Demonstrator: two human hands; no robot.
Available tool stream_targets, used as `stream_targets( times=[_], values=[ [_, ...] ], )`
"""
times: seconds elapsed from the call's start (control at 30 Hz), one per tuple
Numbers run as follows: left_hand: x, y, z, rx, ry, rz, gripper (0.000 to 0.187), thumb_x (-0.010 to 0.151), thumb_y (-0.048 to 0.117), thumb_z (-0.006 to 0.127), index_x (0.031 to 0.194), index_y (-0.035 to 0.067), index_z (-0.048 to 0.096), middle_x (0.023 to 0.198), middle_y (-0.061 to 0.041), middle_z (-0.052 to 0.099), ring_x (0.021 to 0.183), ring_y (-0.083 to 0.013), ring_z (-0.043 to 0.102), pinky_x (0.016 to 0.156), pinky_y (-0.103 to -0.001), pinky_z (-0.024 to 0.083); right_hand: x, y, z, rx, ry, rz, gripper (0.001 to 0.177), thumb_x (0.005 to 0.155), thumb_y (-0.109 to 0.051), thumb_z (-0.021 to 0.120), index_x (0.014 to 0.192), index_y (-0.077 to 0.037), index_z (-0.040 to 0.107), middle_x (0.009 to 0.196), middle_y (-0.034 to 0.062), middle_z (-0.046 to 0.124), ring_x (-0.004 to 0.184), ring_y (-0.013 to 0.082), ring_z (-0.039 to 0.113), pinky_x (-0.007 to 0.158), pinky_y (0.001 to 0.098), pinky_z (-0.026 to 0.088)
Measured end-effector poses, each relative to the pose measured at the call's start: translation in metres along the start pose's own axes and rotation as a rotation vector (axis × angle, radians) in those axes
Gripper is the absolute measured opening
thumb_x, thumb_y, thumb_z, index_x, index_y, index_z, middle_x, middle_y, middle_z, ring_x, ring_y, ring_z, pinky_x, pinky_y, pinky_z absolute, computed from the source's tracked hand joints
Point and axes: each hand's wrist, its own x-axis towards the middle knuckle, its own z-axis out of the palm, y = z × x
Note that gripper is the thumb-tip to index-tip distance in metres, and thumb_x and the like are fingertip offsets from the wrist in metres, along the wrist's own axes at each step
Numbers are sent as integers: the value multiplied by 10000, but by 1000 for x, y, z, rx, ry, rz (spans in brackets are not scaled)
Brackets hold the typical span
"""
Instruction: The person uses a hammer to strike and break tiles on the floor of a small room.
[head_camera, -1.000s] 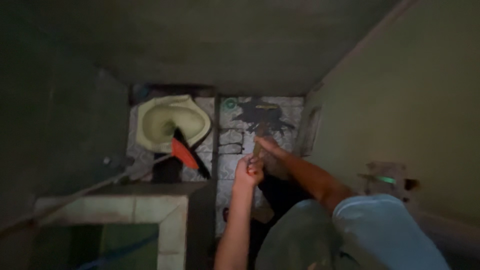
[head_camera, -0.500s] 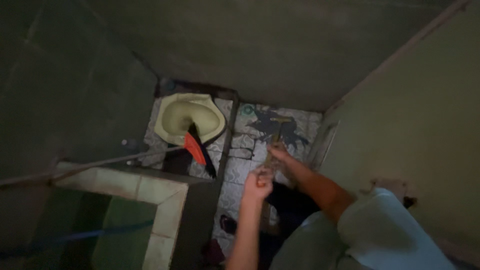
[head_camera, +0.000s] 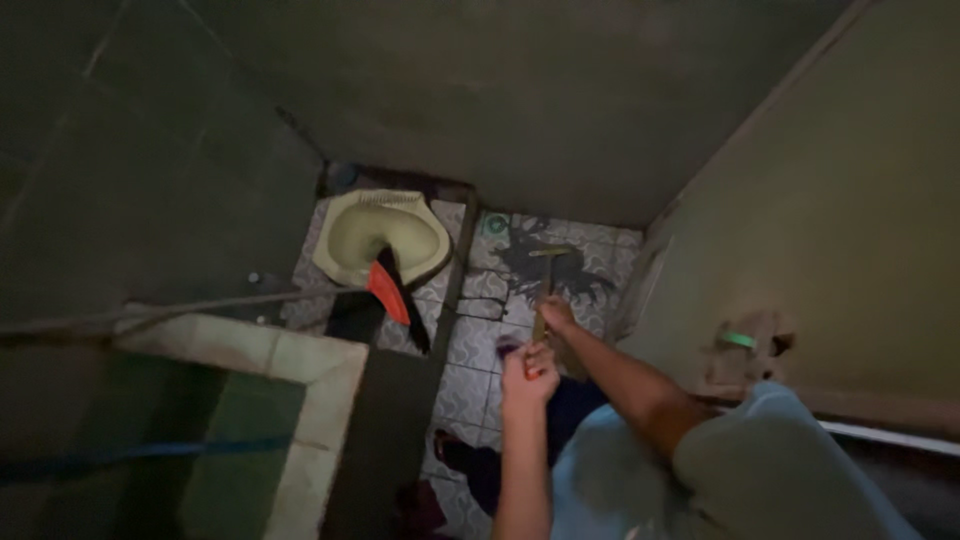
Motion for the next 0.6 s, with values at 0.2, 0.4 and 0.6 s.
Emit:
stream_targets(
  times=[0.2,0.4,0.6],
  values=[
    [-9,6,-1,166,44,71,214,1050,165,451,863,68,493,680,-2,464,433,-72,360,331,-189,295,3,13,5,-59,11,131,295,908,-320,653,1031,-54,691,783,122,700,636,244,680,567,440,559],
    [-1,-7,-19,14,45,125,229,1053,198,444,877,63,502,675,-9,446,449,-69,352,306,-183,265,26,45,-3,-271,84,-112,351,963,-391,607,1128,-89,675,855,113,711,735,248,697,658,433,569],
    [20,13,10,137,74,126,255,1055,161,449,807,100,467,659,2,438,449,-65,358,319,-182,281,45,3,-9,-122,11,36,313,969,-367,602,1112,-94,660,840,111,685,715,249,673,639,435,562]
  ],
)
